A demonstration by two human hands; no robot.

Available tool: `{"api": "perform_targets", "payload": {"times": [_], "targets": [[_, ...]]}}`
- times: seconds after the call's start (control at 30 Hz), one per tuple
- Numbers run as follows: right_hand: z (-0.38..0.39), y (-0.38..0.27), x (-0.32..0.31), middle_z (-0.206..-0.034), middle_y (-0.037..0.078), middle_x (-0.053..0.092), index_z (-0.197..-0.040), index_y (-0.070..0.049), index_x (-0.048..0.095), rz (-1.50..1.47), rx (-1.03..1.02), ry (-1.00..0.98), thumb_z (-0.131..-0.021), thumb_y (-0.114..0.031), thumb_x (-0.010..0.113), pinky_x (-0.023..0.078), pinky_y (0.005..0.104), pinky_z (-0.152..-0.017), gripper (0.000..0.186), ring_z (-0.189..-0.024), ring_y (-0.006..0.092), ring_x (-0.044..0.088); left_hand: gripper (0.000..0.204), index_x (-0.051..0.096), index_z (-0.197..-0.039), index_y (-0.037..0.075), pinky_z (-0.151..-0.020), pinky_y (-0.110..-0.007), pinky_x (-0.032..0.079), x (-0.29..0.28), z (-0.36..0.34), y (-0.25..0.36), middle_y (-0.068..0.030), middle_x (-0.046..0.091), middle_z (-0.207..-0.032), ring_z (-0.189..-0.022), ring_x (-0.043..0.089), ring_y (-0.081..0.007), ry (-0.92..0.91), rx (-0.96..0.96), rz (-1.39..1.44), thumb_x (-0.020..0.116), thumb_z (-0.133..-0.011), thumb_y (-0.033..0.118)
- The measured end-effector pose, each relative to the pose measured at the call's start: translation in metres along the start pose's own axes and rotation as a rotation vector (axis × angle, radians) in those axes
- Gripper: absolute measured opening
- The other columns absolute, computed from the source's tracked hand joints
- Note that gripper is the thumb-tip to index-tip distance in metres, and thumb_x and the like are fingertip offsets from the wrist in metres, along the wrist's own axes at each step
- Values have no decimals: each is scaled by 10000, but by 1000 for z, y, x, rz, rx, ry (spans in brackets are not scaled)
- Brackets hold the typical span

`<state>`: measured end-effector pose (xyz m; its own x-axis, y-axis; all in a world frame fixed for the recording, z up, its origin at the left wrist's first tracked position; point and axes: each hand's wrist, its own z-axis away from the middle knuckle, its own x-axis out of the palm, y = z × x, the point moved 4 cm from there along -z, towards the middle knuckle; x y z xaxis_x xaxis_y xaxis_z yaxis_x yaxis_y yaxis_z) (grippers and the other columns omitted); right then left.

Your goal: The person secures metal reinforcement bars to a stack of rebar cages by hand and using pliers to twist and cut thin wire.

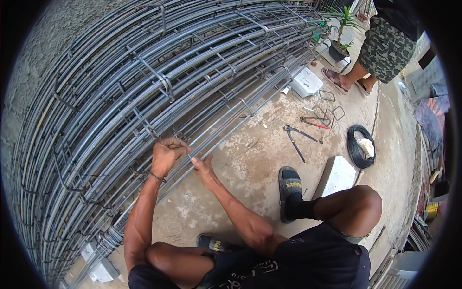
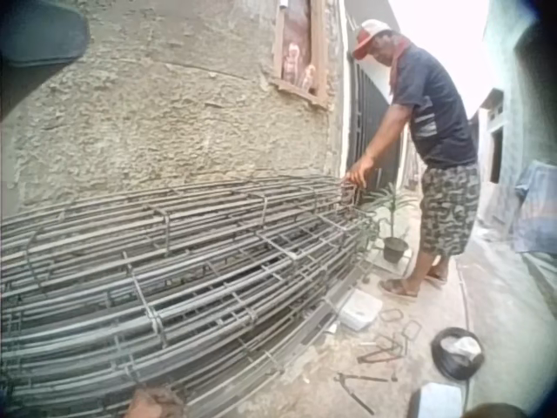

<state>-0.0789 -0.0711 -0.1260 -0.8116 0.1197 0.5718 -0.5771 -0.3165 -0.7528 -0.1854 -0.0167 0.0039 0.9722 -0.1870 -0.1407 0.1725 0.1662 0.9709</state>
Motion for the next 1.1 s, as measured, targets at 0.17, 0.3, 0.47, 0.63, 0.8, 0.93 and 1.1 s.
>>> {"api": "perform_targets", "payload": {"times": [0.17,0.3,0.47,0.63,0.8,0.93,1.1], "targets": [[-10,-2,-10,-1247,175,384,-1366,-65,55,-84,23,33,-691,-511,725,378,431,-875,1050,-1098,285,449,116,701,-790,-10,-570,-225,444,-1,0,-5,-62,681,-710,-604,571,-83,85,54,-153,757,-709,51],[-18,4,-10,-1212,160,400,-1355,-95,95,-134,-19,58,-675,-508,744,400,405,-816,1027,-1046,267,472,104,702,-794,-4,-577,-220,439,-5,-3,-5,-67,684,-717,-609,576,-88,43,23,-50,750,-716,45],[-12,-3,0,-1192,154,413,-1309,-89,178,-178,-54,28,-707,-501,727,414,387,-809,913,-1043,269,489,126,676,-810,-14,-617,-228,465,-6,-2,-2,-73,684,-740,-653,601,-96,-4,28,-38,749,-722,41],[-9,-10,-5,-1247,193,423,-1308,-71,223,-291,108,-103,-749,-553,692,422,409,-871,874,-1102,295,492,101,677,-808,-10,-608,-224,469,-11,-4,-12,-57,682,-749,-650,602,-90,16,46,1,732,-736,36],[-10,-114,-87,-1358,189,432,-1379,-109,289,958,147,-669,-800,-578,628,426,375,-935,819,-1183,294,504,91,670,-801,-5,-600,-215,465,-2,-7,-10,-46,673,-730,-643,598,-83,-2,51,52,730,-745,35],[-32,-304,-117,-1099,188,627,-1171,-55,579,1853,593,-214,-698,-385,775,522,397,-772,609,-971,271,647,81,669,-800,-4,-589,-213,465,-1,-4,-5,-35,670,-728,-638,590,-70,-10,54,42,725,-758,37],[-76,-456,-140,-1103,274,600,-1163,70,528,2205,-119,-6,-573,-216,787,487,389,-855,706,-1020,369,602,209,649,-851,-26,-583,-281,494,2,11,5,-138,661,-743,-618,633,-213,258,340,-513,740,-743,128]]}}
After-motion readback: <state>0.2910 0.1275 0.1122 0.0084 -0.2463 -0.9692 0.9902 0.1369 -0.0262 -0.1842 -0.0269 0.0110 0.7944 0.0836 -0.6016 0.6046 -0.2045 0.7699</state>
